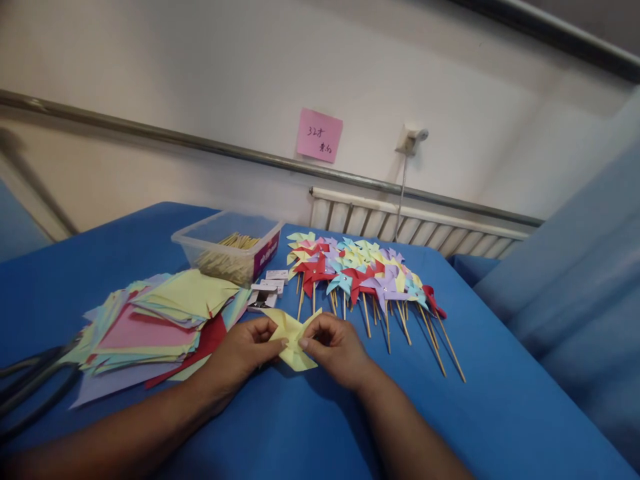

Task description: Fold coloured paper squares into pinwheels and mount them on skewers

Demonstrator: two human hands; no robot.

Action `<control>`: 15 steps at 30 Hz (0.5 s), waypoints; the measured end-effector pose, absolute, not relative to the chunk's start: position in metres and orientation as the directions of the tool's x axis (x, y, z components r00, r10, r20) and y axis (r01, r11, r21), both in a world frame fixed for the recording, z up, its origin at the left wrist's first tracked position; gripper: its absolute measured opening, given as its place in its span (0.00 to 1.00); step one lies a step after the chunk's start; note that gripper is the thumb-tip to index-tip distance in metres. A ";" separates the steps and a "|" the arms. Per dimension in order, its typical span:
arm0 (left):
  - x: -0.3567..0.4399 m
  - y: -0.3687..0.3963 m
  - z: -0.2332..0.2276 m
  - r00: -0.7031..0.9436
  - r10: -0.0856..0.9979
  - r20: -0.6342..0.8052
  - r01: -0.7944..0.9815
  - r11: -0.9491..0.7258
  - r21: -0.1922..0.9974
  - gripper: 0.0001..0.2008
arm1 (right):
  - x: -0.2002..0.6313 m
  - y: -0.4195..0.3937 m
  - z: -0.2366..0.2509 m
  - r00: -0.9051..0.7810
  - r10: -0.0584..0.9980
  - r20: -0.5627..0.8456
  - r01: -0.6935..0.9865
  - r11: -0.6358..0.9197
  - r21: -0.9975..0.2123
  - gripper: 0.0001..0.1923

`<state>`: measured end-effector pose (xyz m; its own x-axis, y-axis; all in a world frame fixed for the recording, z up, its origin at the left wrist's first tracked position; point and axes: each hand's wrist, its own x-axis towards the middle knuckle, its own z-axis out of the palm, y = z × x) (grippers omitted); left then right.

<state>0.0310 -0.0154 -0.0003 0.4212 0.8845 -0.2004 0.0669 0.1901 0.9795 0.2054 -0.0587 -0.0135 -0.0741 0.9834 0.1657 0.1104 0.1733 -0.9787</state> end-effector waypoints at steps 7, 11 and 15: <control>0.031 -0.013 -0.009 0.433 0.886 -0.166 0.117 0.127 0.985 0.10 | 0.200 -0.058 -0.021 0.010 0.990 0.140 0.217 0.135 -0.967 0.07; 0.032 -0.015 -0.008 0.445 0.878 -0.175 0.111 0.140 0.984 0.11 | 0.197 -0.059 -0.022 0.045 0.990 0.131 0.200 0.120 -0.972 0.07; 0.032 -0.016 -0.007 0.434 0.884 -0.176 0.112 0.141 0.984 0.11 | 0.196 -0.059 -0.020 0.047 0.989 0.141 0.228 0.127 -0.965 0.07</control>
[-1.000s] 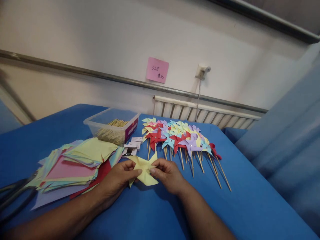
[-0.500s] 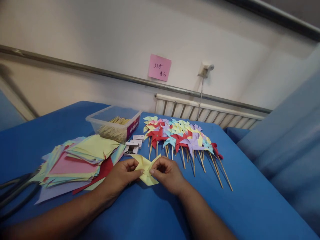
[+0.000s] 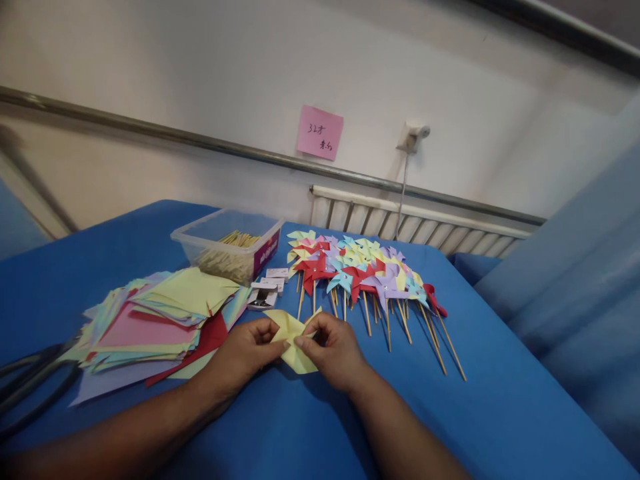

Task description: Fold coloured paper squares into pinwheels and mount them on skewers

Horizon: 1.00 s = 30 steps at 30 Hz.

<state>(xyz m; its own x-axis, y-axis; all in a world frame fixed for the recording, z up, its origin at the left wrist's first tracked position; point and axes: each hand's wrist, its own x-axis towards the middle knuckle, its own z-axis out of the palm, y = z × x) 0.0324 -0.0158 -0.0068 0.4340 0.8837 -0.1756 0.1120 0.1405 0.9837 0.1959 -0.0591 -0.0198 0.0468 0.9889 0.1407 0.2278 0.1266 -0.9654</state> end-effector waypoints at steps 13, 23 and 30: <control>0.033 -0.017 -0.009 0.430 0.894 -0.125 0.156 0.062 0.986 0.10 | 0.192 -0.060 -0.017 0.118 0.976 0.184 0.361 0.130 -0.923 0.08; 0.035 -0.019 0.000 0.415 0.895 -0.164 0.128 0.121 0.984 0.13 | 0.193 -0.061 -0.012 0.102 0.960 0.261 0.448 0.190 -0.874 0.06; 0.035 -0.015 -0.004 0.375 0.911 -0.172 0.148 0.124 0.981 0.12 | 0.192 -0.062 -0.012 0.106 0.968 0.228 0.441 0.160 -0.883 0.05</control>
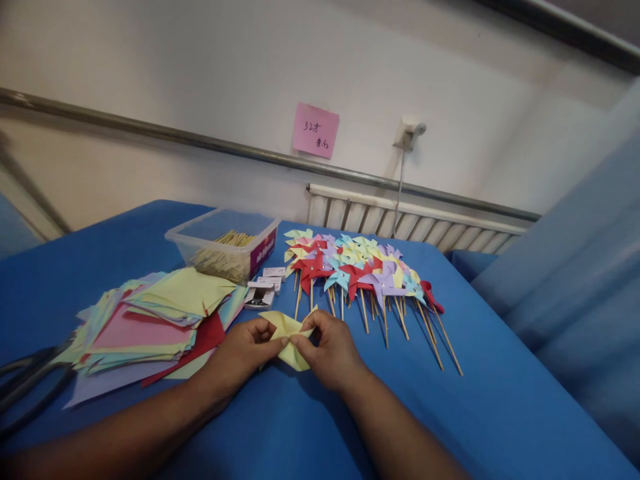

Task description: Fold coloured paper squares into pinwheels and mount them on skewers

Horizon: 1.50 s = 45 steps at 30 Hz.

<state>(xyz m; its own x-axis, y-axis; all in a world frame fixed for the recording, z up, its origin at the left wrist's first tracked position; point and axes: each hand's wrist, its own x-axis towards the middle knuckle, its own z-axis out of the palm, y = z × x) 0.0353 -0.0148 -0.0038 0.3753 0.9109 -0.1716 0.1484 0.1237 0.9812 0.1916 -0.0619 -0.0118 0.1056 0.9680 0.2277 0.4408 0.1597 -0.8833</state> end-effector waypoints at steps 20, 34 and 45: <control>0.026 0.000 -0.006 0.226 0.965 -0.130 -0.004 0.134 0.991 0.12 | 0.220 -0.064 -0.009 -0.024 0.988 0.151 0.844 0.101 -0.527 0.07; 0.030 -0.008 0.007 0.182 0.971 -0.157 0.050 0.150 0.987 0.11 | 0.221 -0.064 -0.012 -0.026 0.995 0.098 0.847 0.074 -0.526 0.04; 0.030 -0.008 0.007 0.211 0.961 -0.181 0.027 0.179 0.983 0.12 | 0.216 -0.063 -0.008 -0.066 0.994 0.090 0.919 0.096 -0.382 0.08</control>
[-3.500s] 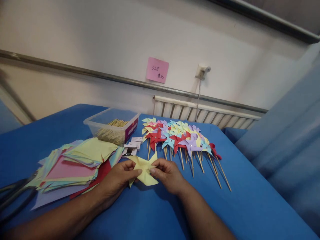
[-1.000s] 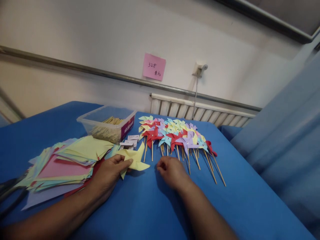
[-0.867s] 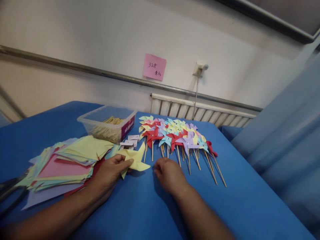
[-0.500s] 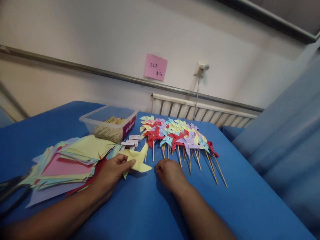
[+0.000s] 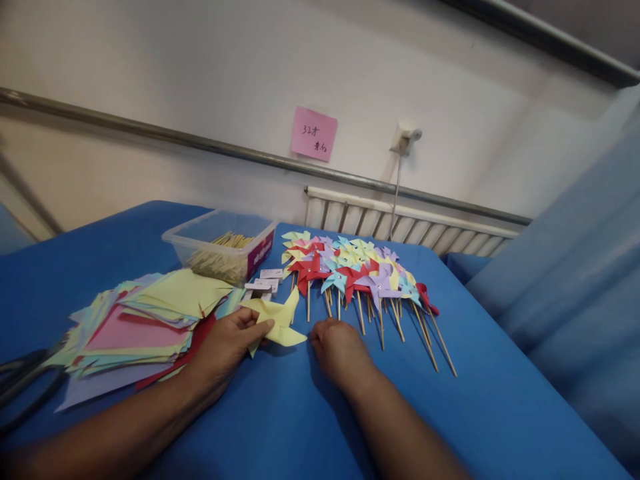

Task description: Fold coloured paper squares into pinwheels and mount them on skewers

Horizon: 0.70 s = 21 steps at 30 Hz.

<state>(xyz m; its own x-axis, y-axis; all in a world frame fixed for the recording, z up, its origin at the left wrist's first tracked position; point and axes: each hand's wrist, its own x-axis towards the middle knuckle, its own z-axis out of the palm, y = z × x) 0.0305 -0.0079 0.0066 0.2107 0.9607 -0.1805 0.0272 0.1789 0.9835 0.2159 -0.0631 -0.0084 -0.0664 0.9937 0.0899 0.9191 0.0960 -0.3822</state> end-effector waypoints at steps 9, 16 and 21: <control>0.031 -0.008 0.005 0.216 0.959 -0.182 0.027 0.181 0.983 0.11 | 0.207 -0.067 -0.001 -0.098 0.995 0.027 0.977 0.101 -0.187 0.10; 0.031 -0.004 0.002 0.225 0.958 -0.179 0.040 0.175 0.984 0.11 | 0.204 -0.066 0.003 -0.088 0.995 -0.037 0.992 0.084 -0.090 0.11; 0.032 -0.006 0.004 0.223 0.961 -0.164 0.043 0.159 0.986 0.11 | 0.201 -0.065 0.003 -0.083 0.995 -0.051 0.995 0.080 -0.060 0.12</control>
